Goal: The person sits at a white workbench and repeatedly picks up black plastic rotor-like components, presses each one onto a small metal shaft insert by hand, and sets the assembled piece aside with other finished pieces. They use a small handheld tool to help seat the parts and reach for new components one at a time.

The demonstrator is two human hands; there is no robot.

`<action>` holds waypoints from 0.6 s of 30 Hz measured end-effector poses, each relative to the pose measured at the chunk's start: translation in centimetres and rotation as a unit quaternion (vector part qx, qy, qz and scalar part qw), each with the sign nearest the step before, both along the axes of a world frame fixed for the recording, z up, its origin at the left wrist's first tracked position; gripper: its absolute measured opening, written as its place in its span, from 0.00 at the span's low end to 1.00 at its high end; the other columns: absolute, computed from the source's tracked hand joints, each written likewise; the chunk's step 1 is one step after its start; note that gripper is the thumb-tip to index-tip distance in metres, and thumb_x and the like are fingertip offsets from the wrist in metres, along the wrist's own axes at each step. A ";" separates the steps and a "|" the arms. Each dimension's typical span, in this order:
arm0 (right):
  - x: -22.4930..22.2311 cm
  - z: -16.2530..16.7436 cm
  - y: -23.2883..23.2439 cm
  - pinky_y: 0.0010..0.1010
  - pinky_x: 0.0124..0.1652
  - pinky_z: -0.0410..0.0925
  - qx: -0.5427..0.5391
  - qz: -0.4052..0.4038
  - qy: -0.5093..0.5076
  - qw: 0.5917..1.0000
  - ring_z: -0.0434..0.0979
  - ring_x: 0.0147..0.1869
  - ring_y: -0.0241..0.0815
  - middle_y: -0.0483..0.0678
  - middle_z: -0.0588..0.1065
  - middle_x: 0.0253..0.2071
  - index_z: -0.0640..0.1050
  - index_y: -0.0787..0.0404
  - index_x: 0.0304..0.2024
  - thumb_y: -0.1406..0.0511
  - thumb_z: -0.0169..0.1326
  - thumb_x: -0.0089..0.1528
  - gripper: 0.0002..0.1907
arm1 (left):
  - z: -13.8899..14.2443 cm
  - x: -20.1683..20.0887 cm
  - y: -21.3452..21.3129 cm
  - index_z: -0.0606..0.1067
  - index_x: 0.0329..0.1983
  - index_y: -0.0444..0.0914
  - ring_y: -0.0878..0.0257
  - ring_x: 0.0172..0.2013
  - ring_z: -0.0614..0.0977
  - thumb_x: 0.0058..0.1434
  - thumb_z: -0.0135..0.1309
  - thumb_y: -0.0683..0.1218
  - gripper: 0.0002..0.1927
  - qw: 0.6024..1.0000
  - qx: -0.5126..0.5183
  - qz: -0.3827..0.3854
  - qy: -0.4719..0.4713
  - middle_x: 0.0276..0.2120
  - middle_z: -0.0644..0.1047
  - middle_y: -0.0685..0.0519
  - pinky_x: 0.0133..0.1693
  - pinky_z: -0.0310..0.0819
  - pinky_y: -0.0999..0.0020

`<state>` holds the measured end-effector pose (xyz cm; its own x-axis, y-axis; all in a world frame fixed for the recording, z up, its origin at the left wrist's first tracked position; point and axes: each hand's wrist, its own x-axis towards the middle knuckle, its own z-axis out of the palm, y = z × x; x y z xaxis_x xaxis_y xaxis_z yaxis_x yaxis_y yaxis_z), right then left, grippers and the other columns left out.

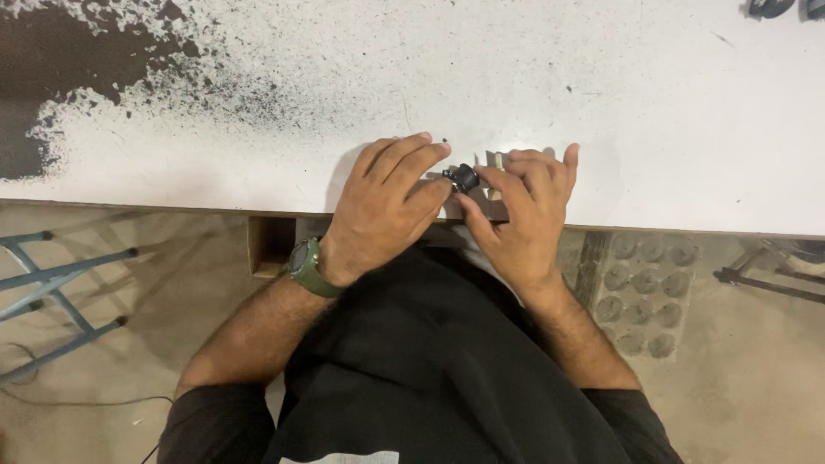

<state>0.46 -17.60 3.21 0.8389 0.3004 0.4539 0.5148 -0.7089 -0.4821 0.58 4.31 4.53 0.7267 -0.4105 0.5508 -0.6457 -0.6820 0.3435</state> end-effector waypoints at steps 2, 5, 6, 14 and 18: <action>-0.7 -0.5 -0.1 0.62 0.75 0.43 0.018 0.015 -0.032 0.999 0.70 0.63 0.53 0.50 0.69 0.46 0.81 0.58 0.49 0.66 0.69 0.59 0.17 | -0.8 -0.7 -0.2 0.79 0.43 0.41 0.54 0.62 0.73 0.65 0.63 0.44 0.06 0.999 -0.034 0.030 0.008 0.59 0.74 0.51 0.62 0.68 0.53; -1.6 -1.3 0.1 0.60 0.79 0.43 0.046 0.054 -0.063 0.996 0.73 0.63 0.51 0.46 0.71 0.43 0.78 0.57 0.49 0.74 0.64 0.60 0.16 | -1.5 -1.6 -0.6 0.79 0.43 0.42 0.54 0.63 0.72 0.64 0.64 0.44 0.07 0.996 -0.065 0.048 0.027 0.59 0.73 0.52 0.62 0.68 0.51; -1.8 -1.6 0.3 0.60 0.79 0.43 0.055 0.069 -0.059 0.994 0.74 0.63 0.51 0.45 0.73 0.44 0.76 0.58 0.50 0.75 0.63 0.61 0.17 | -1.6 -1.9 -0.8 0.79 0.43 0.42 0.55 0.63 0.72 0.64 0.65 0.44 0.07 0.995 -0.070 0.060 0.024 0.59 0.73 0.52 0.62 0.68 0.52; -1.4 -2.3 0.9 0.61 0.77 0.44 0.064 0.073 -0.038 0.995 0.75 0.61 0.50 0.48 0.74 0.42 0.73 0.59 0.48 0.78 0.63 0.58 0.20 | -2.4 -2.4 -1.1 0.79 0.44 0.42 0.56 0.64 0.72 0.66 0.65 0.44 0.07 0.990 -0.111 0.083 0.013 0.60 0.73 0.54 0.62 0.68 0.53; -1.4 -2.1 0.9 0.61 0.78 0.46 0.063 0.071 -0.035 0.995 0.76 0.59 0.48 0.47 0.74 0.40 0.74 0.59 0.47 0.79 0.63 0.58 0.19 | -2.7 -2.3 -1.1 0.78 0.44 0.43 0.55 0.64 0.72 0.65 0.65 0.42 0.07 0.993 -0.095 0.072 -0.005 0.60 0.73 0.53 0.63 0.68 0.53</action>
